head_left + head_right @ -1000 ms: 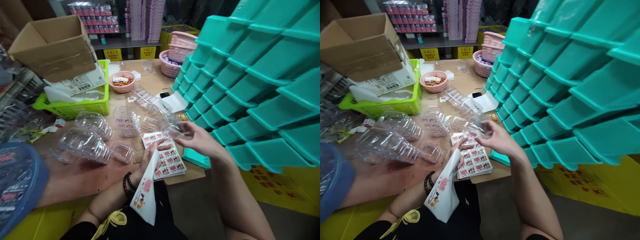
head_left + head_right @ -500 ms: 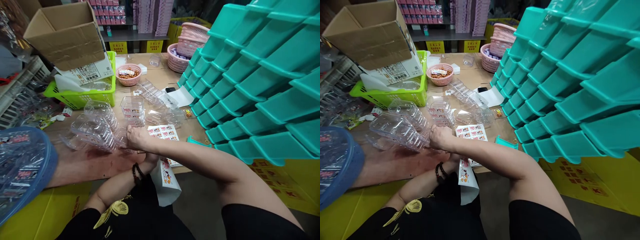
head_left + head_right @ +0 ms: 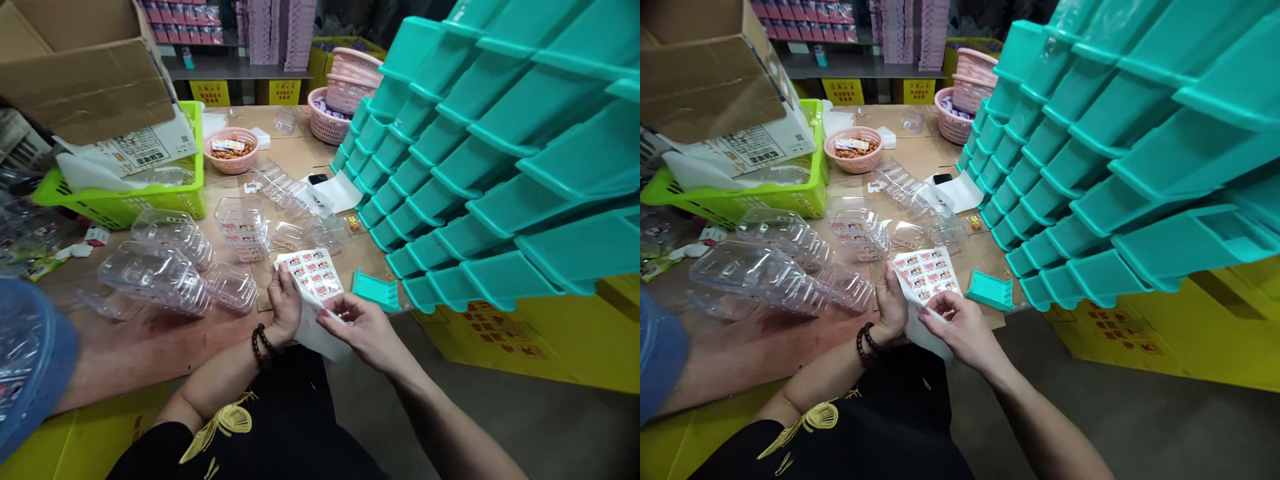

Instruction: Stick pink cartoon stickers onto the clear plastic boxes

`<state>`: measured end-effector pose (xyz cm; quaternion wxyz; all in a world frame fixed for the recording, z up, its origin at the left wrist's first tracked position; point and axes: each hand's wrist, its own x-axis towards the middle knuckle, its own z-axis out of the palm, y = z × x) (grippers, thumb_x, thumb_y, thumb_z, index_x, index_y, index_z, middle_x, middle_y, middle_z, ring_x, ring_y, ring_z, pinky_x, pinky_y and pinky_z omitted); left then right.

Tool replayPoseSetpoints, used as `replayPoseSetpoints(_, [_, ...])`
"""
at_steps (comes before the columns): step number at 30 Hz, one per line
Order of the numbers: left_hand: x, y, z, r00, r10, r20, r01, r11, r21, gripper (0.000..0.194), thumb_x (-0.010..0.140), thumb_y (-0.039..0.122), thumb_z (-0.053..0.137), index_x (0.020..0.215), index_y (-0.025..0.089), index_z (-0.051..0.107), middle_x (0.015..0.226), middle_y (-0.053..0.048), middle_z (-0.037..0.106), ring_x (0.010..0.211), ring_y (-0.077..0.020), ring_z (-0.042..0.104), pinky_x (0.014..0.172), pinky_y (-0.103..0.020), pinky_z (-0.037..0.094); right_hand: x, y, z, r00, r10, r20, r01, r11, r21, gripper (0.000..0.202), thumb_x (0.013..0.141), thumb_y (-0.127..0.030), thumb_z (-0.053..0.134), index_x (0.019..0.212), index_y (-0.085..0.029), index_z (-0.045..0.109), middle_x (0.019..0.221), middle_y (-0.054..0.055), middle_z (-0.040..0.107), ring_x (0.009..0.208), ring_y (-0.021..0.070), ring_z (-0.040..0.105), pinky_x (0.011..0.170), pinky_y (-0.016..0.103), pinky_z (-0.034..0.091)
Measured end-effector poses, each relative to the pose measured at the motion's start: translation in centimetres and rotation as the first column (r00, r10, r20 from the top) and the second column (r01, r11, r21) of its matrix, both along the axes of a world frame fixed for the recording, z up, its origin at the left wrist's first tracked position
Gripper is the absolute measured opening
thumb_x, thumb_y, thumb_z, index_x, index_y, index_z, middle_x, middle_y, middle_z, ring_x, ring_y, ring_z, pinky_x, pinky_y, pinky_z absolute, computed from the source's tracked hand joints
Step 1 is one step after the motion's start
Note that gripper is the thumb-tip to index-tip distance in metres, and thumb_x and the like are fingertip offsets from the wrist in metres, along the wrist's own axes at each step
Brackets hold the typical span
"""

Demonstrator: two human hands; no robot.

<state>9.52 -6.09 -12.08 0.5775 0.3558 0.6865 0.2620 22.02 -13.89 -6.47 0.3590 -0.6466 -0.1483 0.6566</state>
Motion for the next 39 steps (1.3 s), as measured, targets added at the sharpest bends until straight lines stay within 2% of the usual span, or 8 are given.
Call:
replayPoseSetpoints(8, [-0.5,0.5,1.4,0.982,-0.186,0.023,0.186,0.983,0.008,0.058,0.086,0.073,0.041,0.079,0.019,0.063,0.071,-0.003,0.064,0.066,-0.0159,0.06,0.066,-0.028,0.051,0.4,-0.4,-1.6,0.937,-0.332,-0.111,0.333,0.943,-0.003,0.039,0.067,-0.049,0.082,0.087,-0.017,0.074,0.071,0.004,0.07,0.056,0.012,0.058,0.05,0.025,0.047])
replayPoseSetpoints(14, [-1.4,0.0,1.2,0.93,-0.305,0.203,0.341,0.925,-0.171,0.037,0.072,0.05,0.077,0.081,0.018,0.061,0.074,0.0,0.065,0.066,-0.0121,0.059,0.063,-0.023,0.049,0.9,-1.4,-2.8,0.84,-0.427,0.334,0.31,0.884,0.348,0.008,0.076,-0.032,0.078,0.082,-0.026,0.079,0.091,0.006,0.072,0.086,0.0196,0.066,0.08,0.036,0.055])
replayPoseSetpoints(16, [-1.7,0.2,0.5,0.928,-0.315,0.198,0.358,0.901,-0.246,0.04,0.072,0.051,0.077,0.083,0.016,0.061,0.072,-0.001,0.065,0.062,-0.0119,0.059,0.06,-0.024,0.048,1.9,-2.0,-2.7,0.745,-0.562,0.36,0.361,0.793,0.491,0.007,0.076,-0.026,0.079,0.08,-0.032,0.079,0.098,0.004,0.068,0.093,0.0192,0.064,0.086,0.037,0.054])
replayPoseSetpoints(20, [0.0,0.6,-1.9,0.955,-0.246,0.165,0.283,0.923,-0.261,0.043,0.072,0.052,0.076,0.088,0.016,0.058,0.078,-0.002,0.067,0.064,-0.0123,0.06,0.063,-0.025,0.049,5.7,-3.5,-1.7,0.617,-0.786,-0.028,0.67,0.507,0.542,0.011,0.084,-0.035,0.07,0.081,-0.044,0.076,0.096,0.0,0.063,0.091,0.0163,0.062,0.083,0.037,0.054])
replayPoseSetpoints(22, [2.1,0.4,-3.4,0.968,-0.212,0.132,0.237,0.945,-0.226,0.038,0.074,0.047,0.075,0.087,0.016,0.057,0.079,-0.001,0.066,0.068,-0.0122,0.06,0.065,-0.024,0.048,7.3,-4.0,-1.1,0.584,-0.811,-0.031,0.682,0.469,0.561,0.015,0.086,-0.039,0.066,0.09,-0.051,0.074,0.101,0.0,0.062,0.095,0.0185,0.06,0.083,0.041,0.054])
replayPoseSetpoints(30, [10.6,0.2,-7.0,0.942,-0.148,0.302,0.219,0.951,-0.217,0.016,0.089,0.032,0.06,0.092,0.017,0.055,0.087,-0.003,0.068,0.081,-0.0152,0.066,0.081,-0.031,0.053,6.7,-3.7,-1.5,0.579,-0.671,0.464,0.268,0.693,0.669,0.065,0.086,-0.025,0.066,0.144,-0.045,0.044,0.066,-0.003,0.041,0.059,0.0141,0.043,0.059,0.029,0.045])
replayPoseSetpoints(35, [12.2,2.3,-8.1,0.946,-0.297,0.127,0.307,0.949,-0.073,0.02,0.091,0.024,0.053,0.109,0.015,0.055,0.103,-0.011,0.069,0.102,-0.0223,0.066,0.096,-0.039,0.049,5.4,-3.8,-2.6,0.594,-0.569,0.568,0.11,0.757,0.644,0.098,0.084,-0.02,0.068,0.156,-0.042,0.006,0.089,0.0,0.062,0.074,0.0159,0.06,0.07,0.032,0.055])
replayPoseSetpoints(39, [11.5,3.1,-7.8,0.768,-0.624,-0.146,0.64,0.758,0.129,0.044,0.086,0.017,0.056,0.13,0.015,0.051,0.129,-0.017,0.061,0.124,-0.0288,0.055,0.109,-0.045,0.039,4.4,-3.9,-4.2,0.553,-0.497,0.669,0.03,0.814,0.58,0.101,0.087,-0.016,0.064,0.157,-0.034,-0.006,0.106,0.007,0.067,0.092,0.0202,0.066,0.087,0.044,0.056])
